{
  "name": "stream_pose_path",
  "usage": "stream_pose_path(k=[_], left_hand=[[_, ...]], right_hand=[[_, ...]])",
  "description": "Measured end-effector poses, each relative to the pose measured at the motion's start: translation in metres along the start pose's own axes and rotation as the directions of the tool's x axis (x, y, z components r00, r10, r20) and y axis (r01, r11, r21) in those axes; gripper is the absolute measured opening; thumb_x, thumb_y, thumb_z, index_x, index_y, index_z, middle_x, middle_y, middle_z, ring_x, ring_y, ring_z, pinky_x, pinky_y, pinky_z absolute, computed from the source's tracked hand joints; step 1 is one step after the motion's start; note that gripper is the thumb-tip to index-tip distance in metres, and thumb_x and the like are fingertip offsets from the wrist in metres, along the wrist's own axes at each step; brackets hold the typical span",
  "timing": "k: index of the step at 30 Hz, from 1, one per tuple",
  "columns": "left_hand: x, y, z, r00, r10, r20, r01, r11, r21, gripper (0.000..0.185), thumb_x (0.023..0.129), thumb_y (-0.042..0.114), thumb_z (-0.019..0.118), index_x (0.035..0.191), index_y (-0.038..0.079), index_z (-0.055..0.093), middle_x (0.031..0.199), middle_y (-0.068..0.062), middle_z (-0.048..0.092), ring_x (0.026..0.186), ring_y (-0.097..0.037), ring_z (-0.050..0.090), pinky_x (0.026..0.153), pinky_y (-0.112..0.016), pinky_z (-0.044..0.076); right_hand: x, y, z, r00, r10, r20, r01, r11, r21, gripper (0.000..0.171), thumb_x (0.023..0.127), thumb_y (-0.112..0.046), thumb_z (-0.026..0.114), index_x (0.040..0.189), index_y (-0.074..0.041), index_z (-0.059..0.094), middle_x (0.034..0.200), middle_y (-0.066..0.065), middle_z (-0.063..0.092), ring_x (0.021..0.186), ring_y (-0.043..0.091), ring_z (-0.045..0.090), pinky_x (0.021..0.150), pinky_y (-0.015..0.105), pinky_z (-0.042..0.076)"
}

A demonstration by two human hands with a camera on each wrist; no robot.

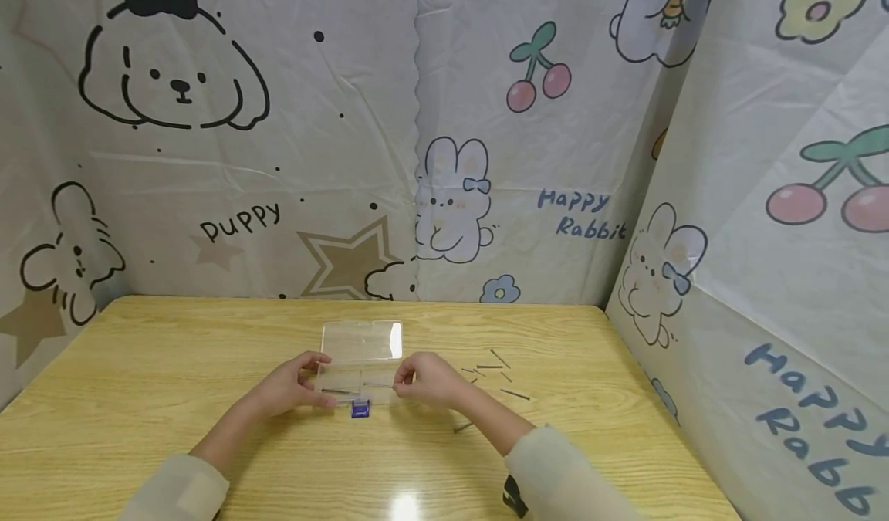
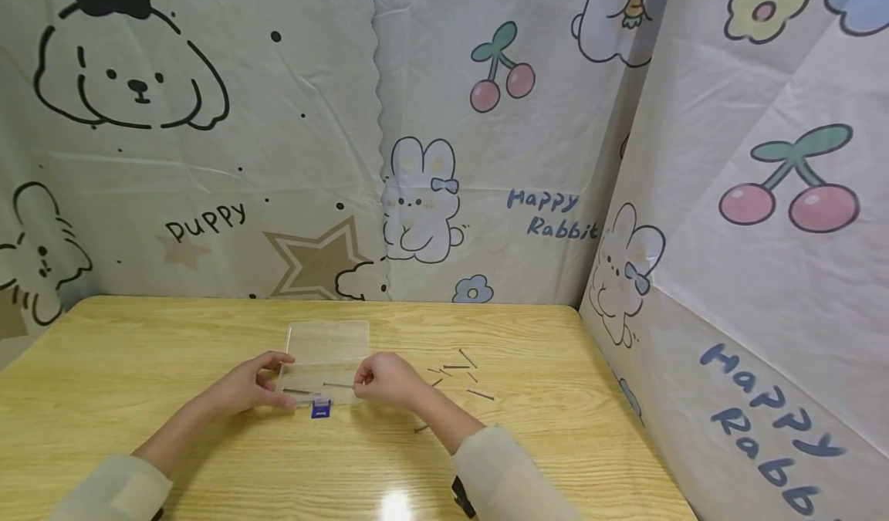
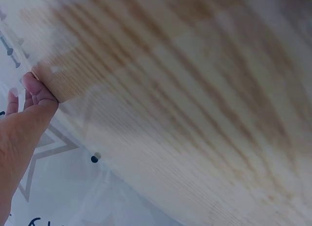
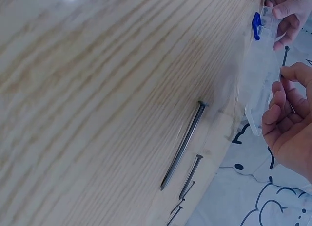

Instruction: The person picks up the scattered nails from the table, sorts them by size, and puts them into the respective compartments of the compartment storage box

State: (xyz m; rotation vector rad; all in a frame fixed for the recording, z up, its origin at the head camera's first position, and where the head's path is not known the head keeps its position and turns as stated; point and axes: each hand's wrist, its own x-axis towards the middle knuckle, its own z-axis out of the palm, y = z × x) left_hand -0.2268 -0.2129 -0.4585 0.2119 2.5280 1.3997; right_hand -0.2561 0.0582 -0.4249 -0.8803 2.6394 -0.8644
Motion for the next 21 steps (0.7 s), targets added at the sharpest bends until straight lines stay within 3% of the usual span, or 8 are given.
stream_pose_path(k=[21], left_hand=[[0.0, 0.001, 0.001, 1.0, -0.007, -0.004, 0.007, 1.0, -0.004, 0.078, 0.069, 0.03, 0.083, 0.132, 0.004, 0.043, 0.127, -0.02, 0.043, 0.096, -0.025, 0.048, 0.075, -0.03, 0.043]], right_hand=[[0.022, -0.017, 0.014, 0.999, -0.039, 0.012, 0.04, 0.995, -0.096, 0.006, 0.082, -0.011, 0.064, 0.079, -0.01, 0.069, 0.069, -0.009, 0.057, 0.063, 0.001, 0.045, 0.064, 0.015, 0.041]])
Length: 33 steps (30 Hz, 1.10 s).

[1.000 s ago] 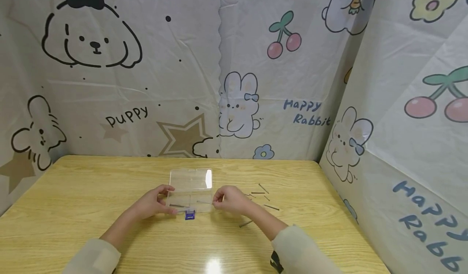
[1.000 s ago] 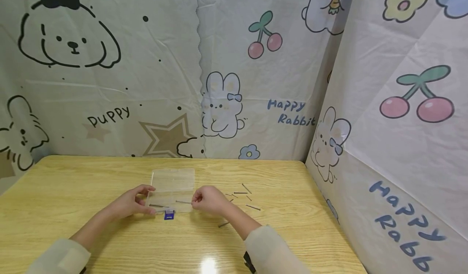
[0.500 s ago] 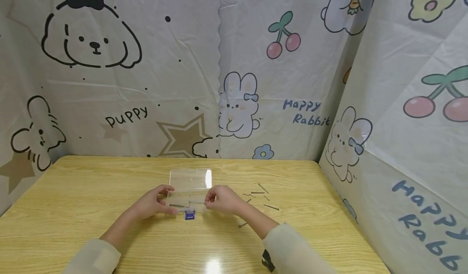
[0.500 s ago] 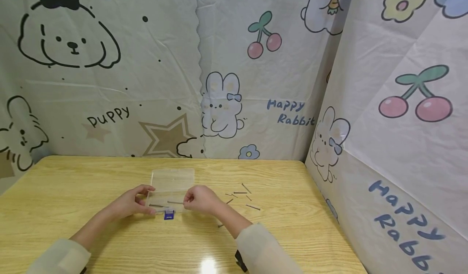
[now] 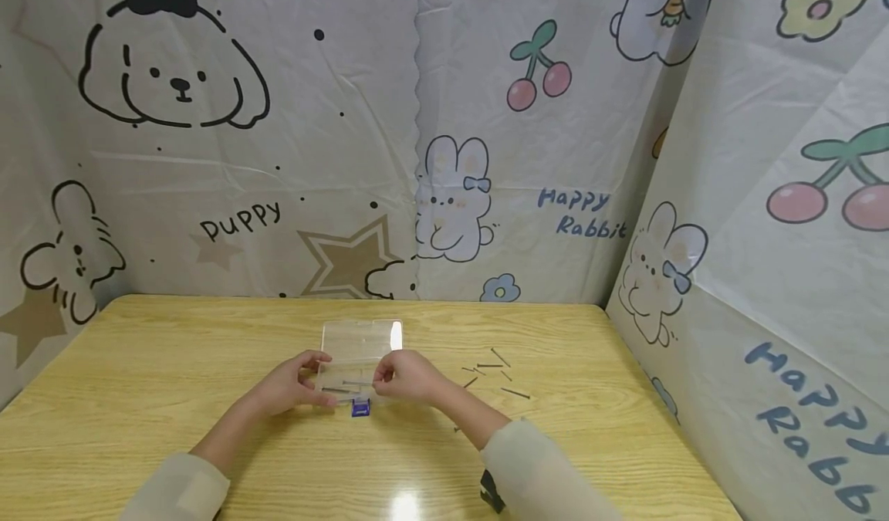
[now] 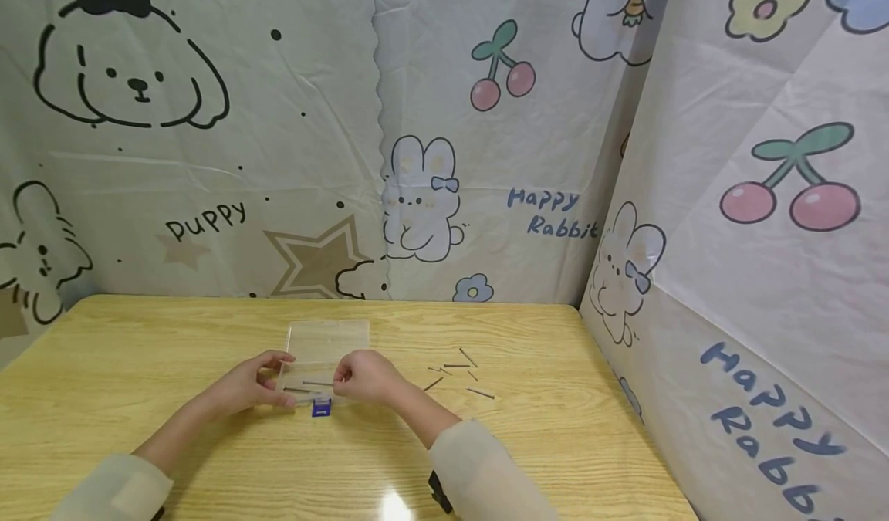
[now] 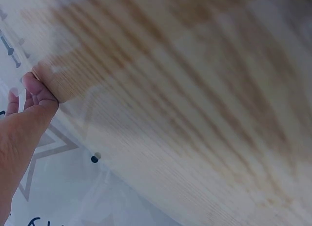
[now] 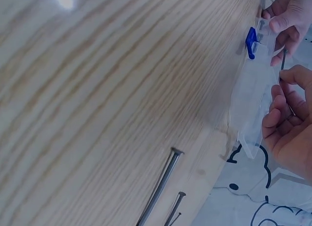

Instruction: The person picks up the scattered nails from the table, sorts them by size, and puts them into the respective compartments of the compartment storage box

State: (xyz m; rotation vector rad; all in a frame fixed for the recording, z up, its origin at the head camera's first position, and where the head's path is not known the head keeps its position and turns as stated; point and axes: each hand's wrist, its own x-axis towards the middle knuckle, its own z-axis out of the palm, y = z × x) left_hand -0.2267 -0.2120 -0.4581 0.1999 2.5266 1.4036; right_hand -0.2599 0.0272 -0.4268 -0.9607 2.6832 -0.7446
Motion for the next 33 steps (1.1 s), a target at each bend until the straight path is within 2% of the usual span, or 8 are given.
stream_pose_path(k=[10, 20, 27, 33], left_hand=[[0.001, 0.001, -0.001, 0.999, 0.036, 0.021, -0.036, 0.999, -0.001, 0.08, 0.071, 0.032, 0.082, 0.132, 0.001, 0.04, 0.126, -0.022, 0.042, 0.092, -0.023, 0.048, 0.071, -0.028, 0.043], [-0.001, 0.0, -0.001, 0.999, 0.034, 0.023, -0.033, 0.998, -0.045, 0.077, 0.072, 0.022, 0.082, 0.133, 0.0, 0.04, 0.126, -0.023, 0.042, 0.088, -0.022, 0.048, 0.068, -0.03, 0.042], [-0.001, 0.0, -0.001, 0.999, 0.035, 0.024, -0.034, 0.998, -0.05, 0.078, 0.072, 0.022, 0.081, 0.134, 0.0, 0.039, 0.126, -0.023, 0.042, 0.087, -0.022, 0.046, 0.067, -0.031, 0.042], [-0.001, 0.0, -0.001, 0.999, 0.032, 0.028, -0.031, 0.998, -0.054, 0.078, 0.072, 0.023, 0.081, 0.134, 0.001, 0.039, 0.127, -0.024, 0.041, 0.088, -0.023, 0.046, 0.067, -0.031, 0.042]], right_hand=[[0.01, -0.008, 0.008, 1.0, -0.009, -0.007, 0.009, 1.0, -0.012, 0.006, 0.08, -0.013, 0.066, 0.076, -0.011, 0.069, 0.064, -0.011, 0.054, 0.058, 0.0, 0.044, 0.058, 0.014, 0.039], [0.017, -0.013, 0.017, 1.0, 0.006, 0.003, -0.006, 1.0, -0.011, 0.008, 0.082, -0.014, 0.064, 0.076, -0.011, 0.068, 0.063, -0.01, 0.055, 0.056, 0.0, 0.044, 0.056, 0.014, 0.038], [0.019, -0.016, 0.021, 1.0, 0.026, -0.006, -0.026, 1.0, 0.007, 0.008, 0.081, -0.013, 0.065, 0.076, -0.01, 0.068, 0.062, -0.009, 0.055, 0.054, 0.001, 0.044, 0.054, 0.014, 0.037], [0.021, -0.018, 0.025, 0.999, 0.038, -0.031, -0.038, 0.999, -0.014, 0.008, 0.082, -0.015, 0.065, 0.077, -0.011, 0.069, 0.065, -0.008, 0.06, 0.056, 0.0, 0.046, 0.057, 0.014, 0.039]])
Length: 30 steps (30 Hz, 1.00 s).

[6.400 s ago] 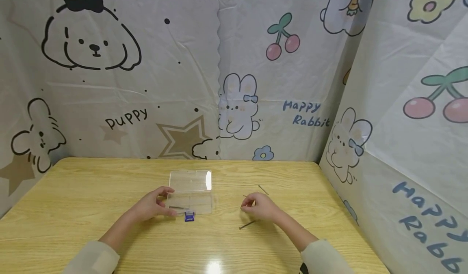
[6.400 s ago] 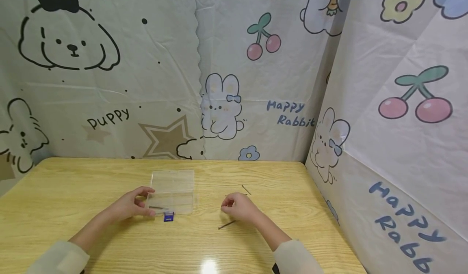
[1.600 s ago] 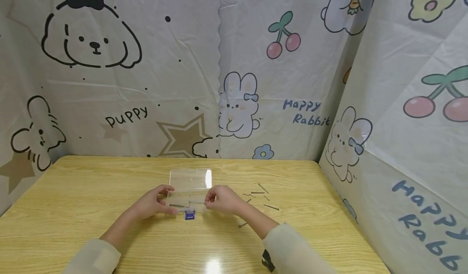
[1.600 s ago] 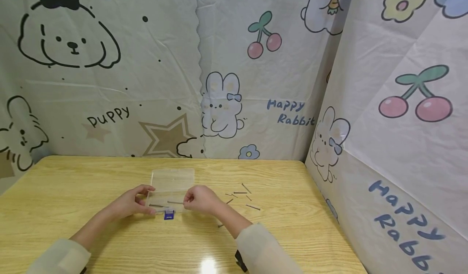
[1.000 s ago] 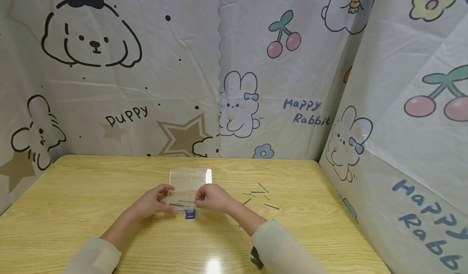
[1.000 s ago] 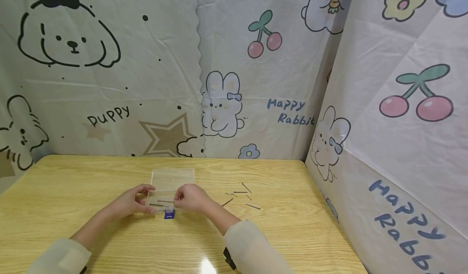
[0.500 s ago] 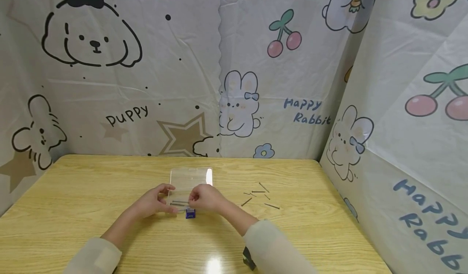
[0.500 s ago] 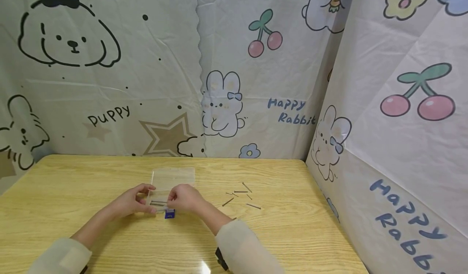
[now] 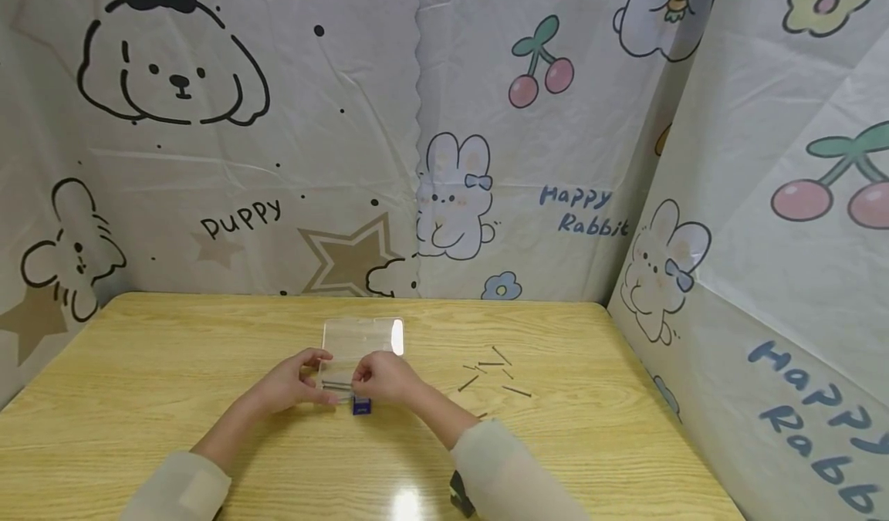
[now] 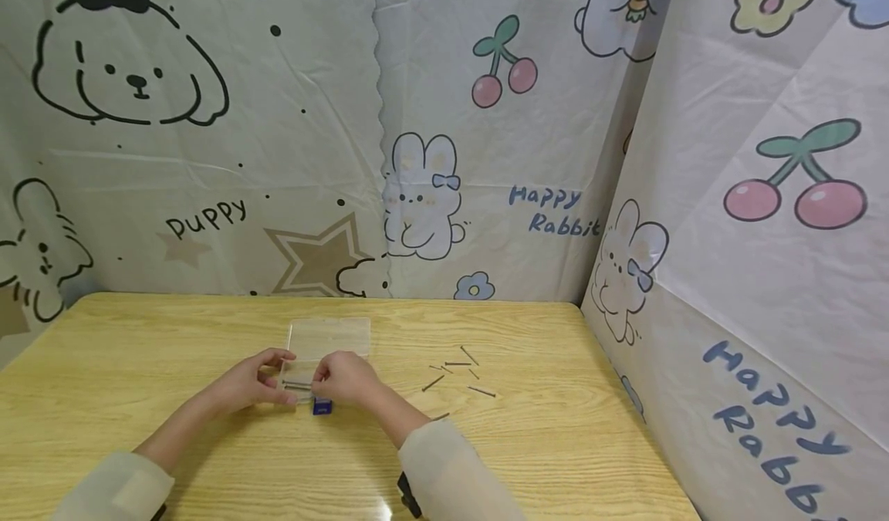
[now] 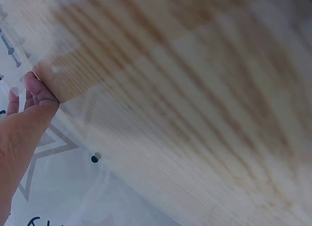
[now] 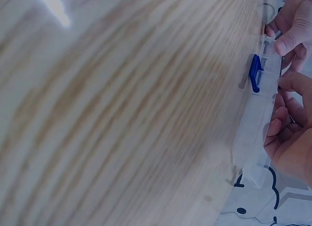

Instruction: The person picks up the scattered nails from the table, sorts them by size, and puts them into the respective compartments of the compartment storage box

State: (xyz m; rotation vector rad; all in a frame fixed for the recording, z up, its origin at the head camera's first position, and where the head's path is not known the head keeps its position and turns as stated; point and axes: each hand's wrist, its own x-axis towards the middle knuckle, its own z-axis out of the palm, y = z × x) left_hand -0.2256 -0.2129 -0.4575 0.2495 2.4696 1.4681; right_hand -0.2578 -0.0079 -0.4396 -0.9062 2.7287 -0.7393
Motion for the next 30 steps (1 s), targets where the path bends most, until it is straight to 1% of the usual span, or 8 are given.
stream_pose_path(k=[3, 7, 15, 24, 30], left_hand=[[0.0008, 0.0003, -0.0004, 1.0, -0.013, -0.001, 0.013, 1.0, 0.001, 0.079, 0.071, 0.025, 0.082, 0.134, 0.002, 0.04, 0.128, -0.024, 0.04, 0.089, -0.023, 0.047, 0.068, -0.03, 0.042], [0.001, -0.0002, -0.0005, 1.0, -0.015, 0.001, 0.015, 1.0, 0.012, 0.08, 0.071, 0.026, 0.082, 0.134, 0.002, 0.04, 0.129, -0.024, 0.04, 0.09, -0.023, 0.048, 0.069, -0.03, 0.043], [0.0005, 0.0002, -0.0009, 1.0, 0.002, 0.005, -0.001, 1.0, -0.012, 0.078, 0.072, 0.022, 0.081, 0.135, 0.001, 0.038, 0.128, -0.025, 0.04, 0.087, -0.022, 0.047, 0.067, -0.031, 0.042], [0.0028, -0.001, -0.0003, 1.0, -0.017, -0.004, 0.017, 1.0, 0.005, 0.081, 0.069, 0.028, 0.083, 0.134, 0.003, 0.04, 0.128, -0.022, 0.041, 0.086, -0.021, 0.047, 0.067, -0.03, 0.041], [0.0021, 0.0009, -0.0001, 1.0, -0.02, -0.002, 0.02, 1.0, 0.014, 0.08, 0.071, 0.027, 0.082, 0.134, 0.003, 0.04, 0.128, -0.023, 0.04, 0.087, -0.021, 0.047, 0.067, -0.03, 0.042]], right_hand=[[0.0008, -0.0005, 0.0014, 1.0, 0.0, -0.01, 0.0, 1.0, -0.016, 0.008, 0.082, -0.016, 0.065, 0.077, -0.012, 0.07, 0.067, -0.008, 0.062, 0.057, 0.0, 0.047, 0.057, 0.013, 0.039], [0.0009, -0.0012, 0.0021, 1.0, -0.001, -0.015, 0.001, 1.0, -0.023, 0.009, 0.083, -0.017, 0.064, 0.078, -0.012, 0.07, 0.067, -0.007, 0.063, 0.056, 0.0, 0.047, 0.056, 0.014, 0.039], [-0.0003, -0.0025, 0.0021, 1.0, 0.007, -0.025, -0.007, 1.0, -0.027, 0.009, 0.083, -0.017, 0.064, 0.078, -0.012, 0.07, 0.067, -0.008, 0.062, 0.055, 0.0, 0.047, 0.056, 0.014, 0.039], [-0.0024, -0.0015, 0.0043, 0.999, 0.005, -0.041, -0.006, 1.0, -0.02, 0.009, 0.082, -0.015, 0.063, 0.078, -0.012, 0.07, 0.067, -0.008, 0.063, 0.053, 0.0, 0.048, 0.054, 0.014, 0.04], [-0.0019, -0.001, 0.0048, 0.999, 0.015, -0.041, -0.014, 1.0, 0.004, 0.009, 0.083, -0.015, 0.063, 0.078, -0.012, 0.07, 0.066, -0.008, 0.063, 0.052, 0.0, 0.048, 0.053, 0.014, 0.04]])
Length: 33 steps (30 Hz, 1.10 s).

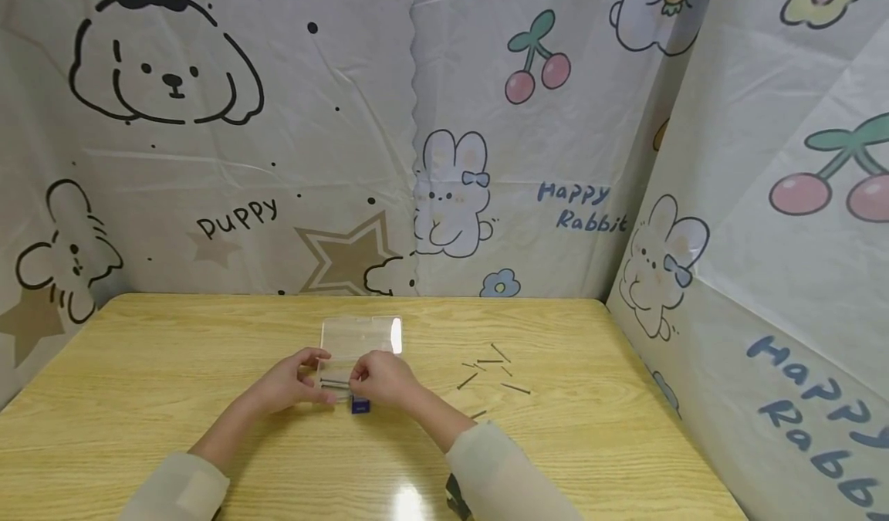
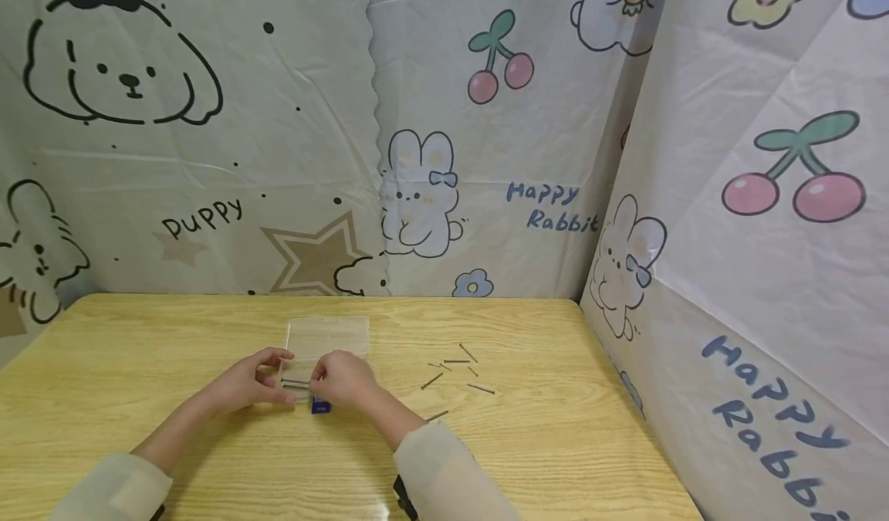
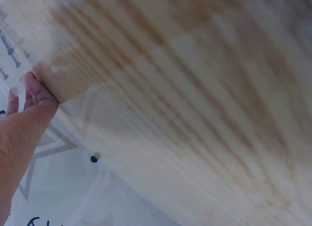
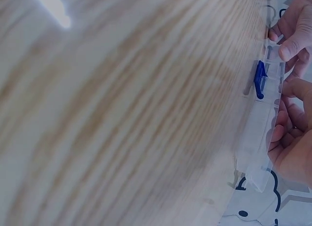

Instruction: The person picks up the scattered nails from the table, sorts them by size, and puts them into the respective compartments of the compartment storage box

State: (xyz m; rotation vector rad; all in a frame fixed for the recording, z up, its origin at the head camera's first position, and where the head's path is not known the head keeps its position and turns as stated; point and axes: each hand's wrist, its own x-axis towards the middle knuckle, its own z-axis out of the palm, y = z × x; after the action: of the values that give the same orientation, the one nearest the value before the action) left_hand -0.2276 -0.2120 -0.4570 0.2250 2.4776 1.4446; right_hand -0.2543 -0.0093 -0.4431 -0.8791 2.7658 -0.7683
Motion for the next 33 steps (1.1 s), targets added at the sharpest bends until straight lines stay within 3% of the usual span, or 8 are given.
stream_pose_path(k=[13, 26, 33], left_hand=[[-0.001, 0.0, 0.0, 1.0, 0.011, 0.013, -0.011, 1.0, -0.008, 0.079, 0.072, 0.025, 0.081, 0.134, 0.001, 0.039, 0.128, -0.024, 0.04, 0.086, -0.021, 0.046, 0.066, -0.03, 0.041], [0.001, 0.001, 0.0, 1.0, 0.006, 0.002, -0.007, 1.0, 0.011, 0.08, 0.071, 0.03, 0.082, 0.133, 0.002, 0.04, 0.13, -0.024, 0.041, 0.093, -0.025, 0.048, 0.071, -0.03, 0.044], [0.001, 0.0, 0.0, 1.0, 0.002, 0.001, -0.002, 1.0, 0.03, 0.081, 0.07, 0.031, 0.082, 0.133, 0.002, 0.04, 0.13, -0.023, 0.041, 0.094, -0.024, 0.048, 0.074, -0.031, 0.043]], right_hand=[[0.001, 0.002, -0.002, 1.0, 0.014, 0.012, -0.014, 1.0, 0.011, 0.015, 0.086, -0.025, 0.067, 0.083, -0.011, 0.072, 0.074, -0.005, 0.067, 0.058, 0.0, 0.05, 0.057, 0.014, 0.041], [-0.008, 0.015, -0.025, 1.0, -0.008, 0.014, 0.008, 1.0, -0.017, 0.014, 0.086, -0.027, 0.067, 0.087, -0.014, 0.071, 0.074, -0.007, 0.061, 0.065, 0.002, 0.047, 0.06, 0.017, 0.039], [-0.021, 0.029, -0.038, 1.0, 0.013, 0.02, -0.014, 1.0, 0.02, 0.013, 0.087, -0.026, 0.066, 0.087, -0.014, 0.071, 0.076, -0.006, 0.061, 0.067, 0.003, 0.048, 0.062, 0.019, 0.04]])
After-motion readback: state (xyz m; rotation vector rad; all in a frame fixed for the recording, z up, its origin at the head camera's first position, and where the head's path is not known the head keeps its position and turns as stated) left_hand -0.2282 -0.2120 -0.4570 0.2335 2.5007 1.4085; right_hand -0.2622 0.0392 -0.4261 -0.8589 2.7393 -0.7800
